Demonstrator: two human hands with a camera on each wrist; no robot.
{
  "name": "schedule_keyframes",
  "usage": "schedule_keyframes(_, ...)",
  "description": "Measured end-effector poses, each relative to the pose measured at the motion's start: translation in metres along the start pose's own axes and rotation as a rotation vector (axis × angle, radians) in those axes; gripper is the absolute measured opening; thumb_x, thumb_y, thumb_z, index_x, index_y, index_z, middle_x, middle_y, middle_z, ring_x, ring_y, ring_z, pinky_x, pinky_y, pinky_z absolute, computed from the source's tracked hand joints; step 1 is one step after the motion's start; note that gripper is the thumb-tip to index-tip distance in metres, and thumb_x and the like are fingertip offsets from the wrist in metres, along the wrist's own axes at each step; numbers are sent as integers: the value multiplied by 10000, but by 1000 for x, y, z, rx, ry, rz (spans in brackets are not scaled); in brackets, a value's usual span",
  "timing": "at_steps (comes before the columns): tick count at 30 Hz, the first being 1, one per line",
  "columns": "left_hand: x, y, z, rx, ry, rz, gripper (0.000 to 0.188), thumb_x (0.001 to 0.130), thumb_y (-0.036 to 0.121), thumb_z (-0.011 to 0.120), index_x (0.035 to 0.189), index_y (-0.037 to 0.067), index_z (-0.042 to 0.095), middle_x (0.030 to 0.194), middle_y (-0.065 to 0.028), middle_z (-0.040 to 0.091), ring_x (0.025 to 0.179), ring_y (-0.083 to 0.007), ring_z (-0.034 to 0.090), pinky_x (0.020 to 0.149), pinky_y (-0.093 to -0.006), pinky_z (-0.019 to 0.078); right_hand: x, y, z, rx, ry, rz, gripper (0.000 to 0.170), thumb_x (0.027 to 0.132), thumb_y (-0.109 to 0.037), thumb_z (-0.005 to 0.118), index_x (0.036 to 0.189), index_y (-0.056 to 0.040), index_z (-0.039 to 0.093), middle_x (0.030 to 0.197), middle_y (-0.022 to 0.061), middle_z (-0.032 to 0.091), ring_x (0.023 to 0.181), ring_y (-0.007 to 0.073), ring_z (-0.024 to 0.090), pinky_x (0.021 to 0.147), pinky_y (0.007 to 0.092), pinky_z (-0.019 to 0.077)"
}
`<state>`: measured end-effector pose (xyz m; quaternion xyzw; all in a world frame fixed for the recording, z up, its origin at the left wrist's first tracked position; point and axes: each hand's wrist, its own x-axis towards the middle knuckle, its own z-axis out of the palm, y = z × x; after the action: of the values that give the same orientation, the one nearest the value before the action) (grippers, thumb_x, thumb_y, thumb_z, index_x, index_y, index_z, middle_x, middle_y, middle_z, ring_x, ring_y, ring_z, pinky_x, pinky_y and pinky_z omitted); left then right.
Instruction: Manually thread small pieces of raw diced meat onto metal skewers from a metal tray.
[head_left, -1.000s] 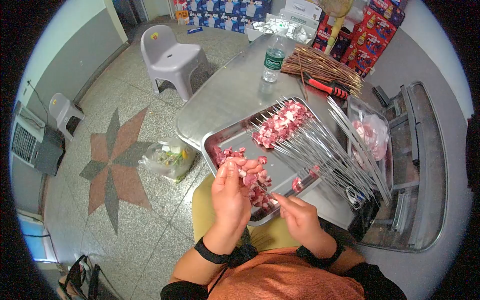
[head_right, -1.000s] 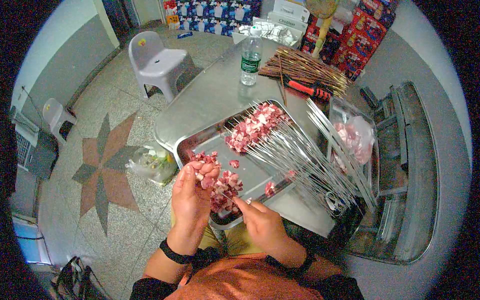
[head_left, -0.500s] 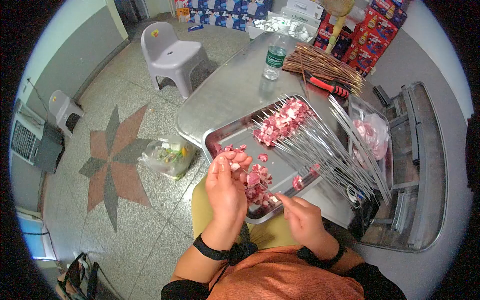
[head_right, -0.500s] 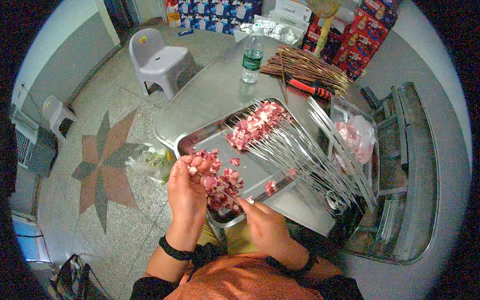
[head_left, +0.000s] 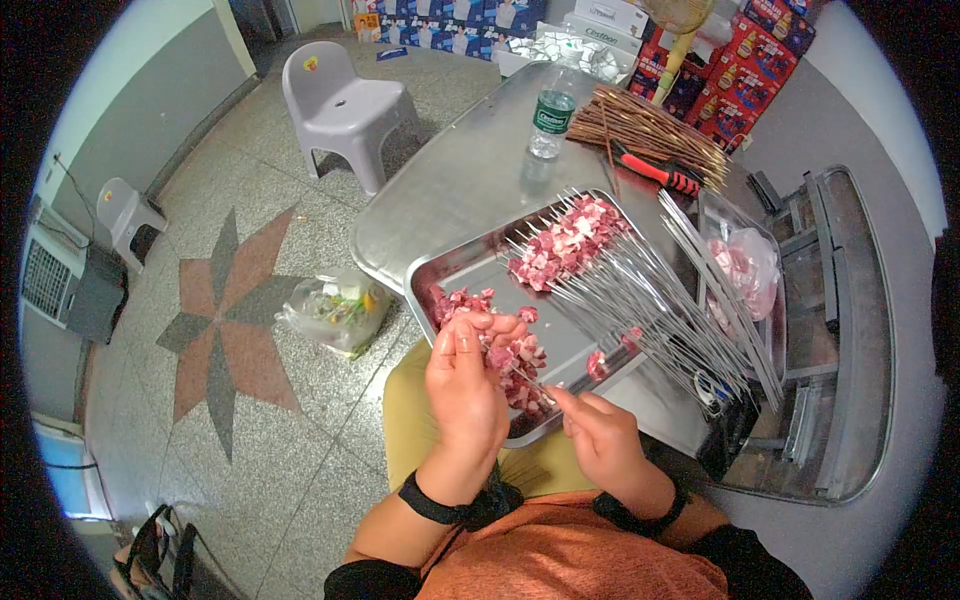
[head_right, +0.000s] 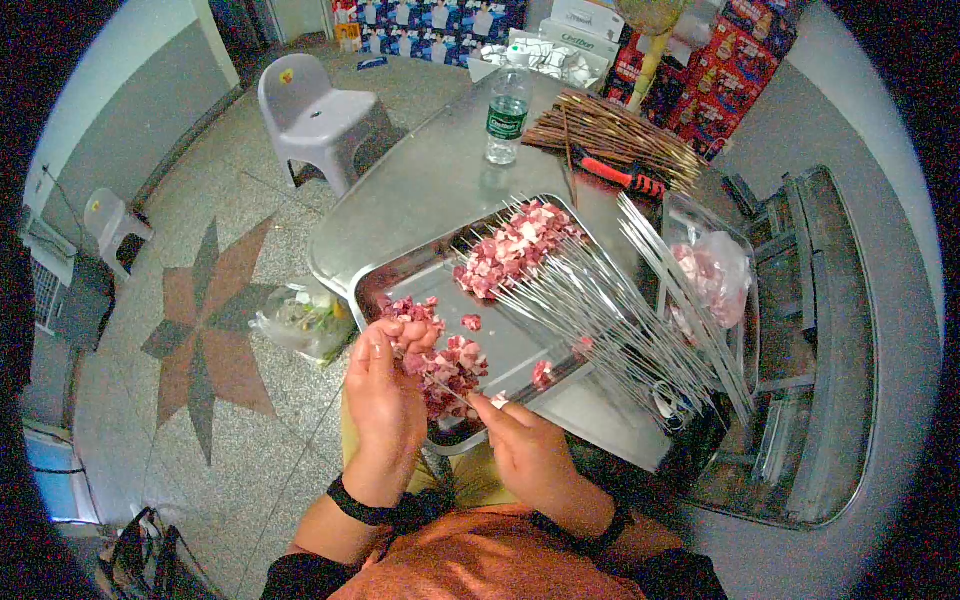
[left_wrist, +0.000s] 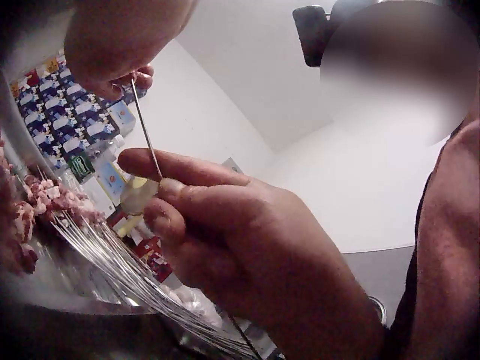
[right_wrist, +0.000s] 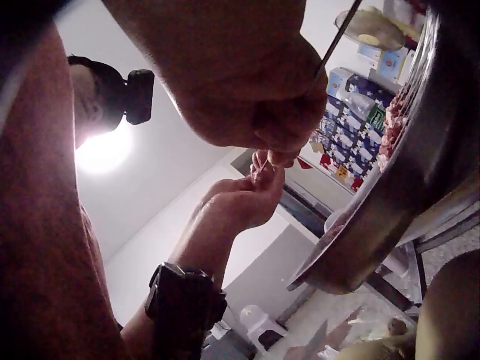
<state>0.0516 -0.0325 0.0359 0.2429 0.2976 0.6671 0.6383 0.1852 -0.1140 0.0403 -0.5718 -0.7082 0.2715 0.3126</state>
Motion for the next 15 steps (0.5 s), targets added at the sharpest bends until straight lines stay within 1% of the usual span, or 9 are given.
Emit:
schedule_keyframes(2, -3, 0, 2, -11, 6, -5, 203, 946, 219, 414, 948, 37, 503, 873, -99, 602, 831, -195, 590, 745, -305, 467, 0, 3, 3, 13, 21, -12, 408, 792, 15, 489, 1195, -49, 505, 802, 158, 556, 688, 319, 566, 605, 369, 467)
schedule_keyframes(4, -5, -1, 3, -42, 44, -82, 240, 949, 228, 405, 917, 12, 506, 872, -129, 598, 808, -221, 588, 765, -345, 484, -1, 6, 7, 68, 44, -5, 393, 794, 14, 491, 1182, -42, 514, 791, 156, 551, 673, 320, 560, 600, 363, 465)
schedule_keyframes(8, -4, -3, 5, -39, 60, -63, 249, 949, 241, 405, 895, 20, 507, 847, -129, 598, 788, -222, 590, 751, -336, 482, -1, 10, 9, 79, 48, -22, 376, 794, 20, 483, 1165, -31, 523, 767, 151, 543, 649, 305, 551, 591, 357, 462)
schedule_keyframes(10, -6, -3, 5, -49, 17, -82, 256, 949, 253, 408, 878, 27, 503, 813, -122, 598, 757, -213, 592, 729, -333, 483, 0, 11, 9, 123, 46, -16, 356, 800, 23, 465, 1148, -17, 532, 739, 141, 535, 622, 263, 547, 572, 340, 458)
schedule_keyframes(11, -7, -4, 6, -49, 17, -82, 256, 949, 253, 408, 878, 27, 503, 813, -122, 598, 757, -213, 592, 729, -333, 483, 0, 12, 10, 124, 47, -16, 356, 800, 23, 465, 1148, -17, 532, 739, 141, 535, 622, 263, 547, 572, 340, 458)
schedule_keyframes(13, -9, -5, 10, -67, 35, -99, 258, 948, 257, 409, 855, 33, 497, 788, -116, 598, 733, -205, 593, 713, -330, 483, -1, 16, 11, 203, 48, 6, 338, 806, 24, 452, 1129, -10, 545, 713, 121, 529, 603, 215, 537, 554, 308, 450)
schedule_keyframes(15, -11, -7, 11, -55, 17, -78, 257, 948, 258, 409, 852, 36, 494, 784, -114, 598, 729, -204, 592, 710, -329, 484, -2, 18, 13, 231, 55, 18, 329, 810, 22, 452, 1122, -5, 552, 708, 114, 531, 602, 199, 534, 553, 295, 446)
